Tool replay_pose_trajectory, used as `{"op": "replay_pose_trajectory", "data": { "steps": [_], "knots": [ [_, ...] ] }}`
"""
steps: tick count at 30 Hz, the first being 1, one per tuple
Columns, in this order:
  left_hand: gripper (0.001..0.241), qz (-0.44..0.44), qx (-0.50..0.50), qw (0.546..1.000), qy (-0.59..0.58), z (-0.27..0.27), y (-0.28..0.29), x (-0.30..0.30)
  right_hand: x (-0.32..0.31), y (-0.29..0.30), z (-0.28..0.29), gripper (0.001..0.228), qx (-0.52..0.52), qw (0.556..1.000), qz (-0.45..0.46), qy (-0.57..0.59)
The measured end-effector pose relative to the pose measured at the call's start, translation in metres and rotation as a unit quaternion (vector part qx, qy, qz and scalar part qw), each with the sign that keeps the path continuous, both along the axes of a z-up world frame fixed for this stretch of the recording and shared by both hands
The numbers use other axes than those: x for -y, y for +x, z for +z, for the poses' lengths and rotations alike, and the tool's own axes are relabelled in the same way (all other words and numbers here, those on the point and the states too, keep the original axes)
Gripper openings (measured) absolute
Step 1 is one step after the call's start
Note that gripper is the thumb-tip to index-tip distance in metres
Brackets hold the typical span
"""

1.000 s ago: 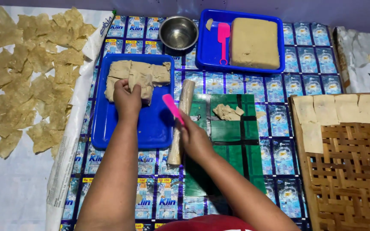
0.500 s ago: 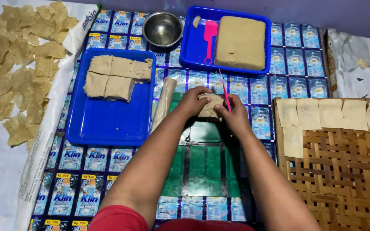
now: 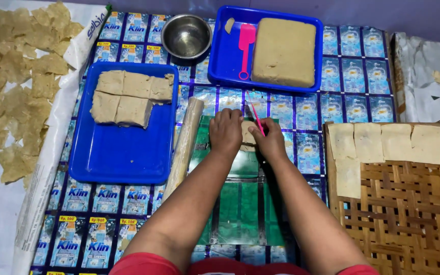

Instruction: Roll out food paste using a rolling pin and cut into squares to place on a tray.

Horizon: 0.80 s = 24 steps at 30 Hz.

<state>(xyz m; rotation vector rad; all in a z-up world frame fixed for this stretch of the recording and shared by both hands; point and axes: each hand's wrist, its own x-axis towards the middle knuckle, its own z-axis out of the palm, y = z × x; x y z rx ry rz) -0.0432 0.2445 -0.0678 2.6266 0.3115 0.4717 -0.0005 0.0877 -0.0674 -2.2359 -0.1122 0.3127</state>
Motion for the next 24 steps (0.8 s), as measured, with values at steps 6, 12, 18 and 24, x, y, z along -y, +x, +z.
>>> {"op": "replay_pose_trajectory", "data": {
  "steps": [6, 12, 18, 24],
  "knots": [
    [0.031, 0.059, -0.052, 0.993, -0.087, 0.093, -0.059, -0.038, 0.035, -0.025, 0.046, 0.04, 0.056, 0.997, -0.048, 0.033],
    [0.079, 0.126, -0.079, 0.989, 0.012, 0.077, -0.147, -0.075, 0.119, -0.061, 0.023, 0.047, 0.199, 0.962, -0.073, -0.17],
    [0.098, 0.137, -0.151, 0.978, 0.039, 0.071, -0.157, -0.06, 0.096, -0.064, 0.012, 0.024, 0.331, 0.913, -0.002, -0.239],
    [0.089, 0.145, -0.051, 0.963, 0.22, 0.029, -0.207, -0.039, 0.041, -0.104, 0.018, 0.023, 0.294, 0.942, 0.092, -0.134]
  ]
}}
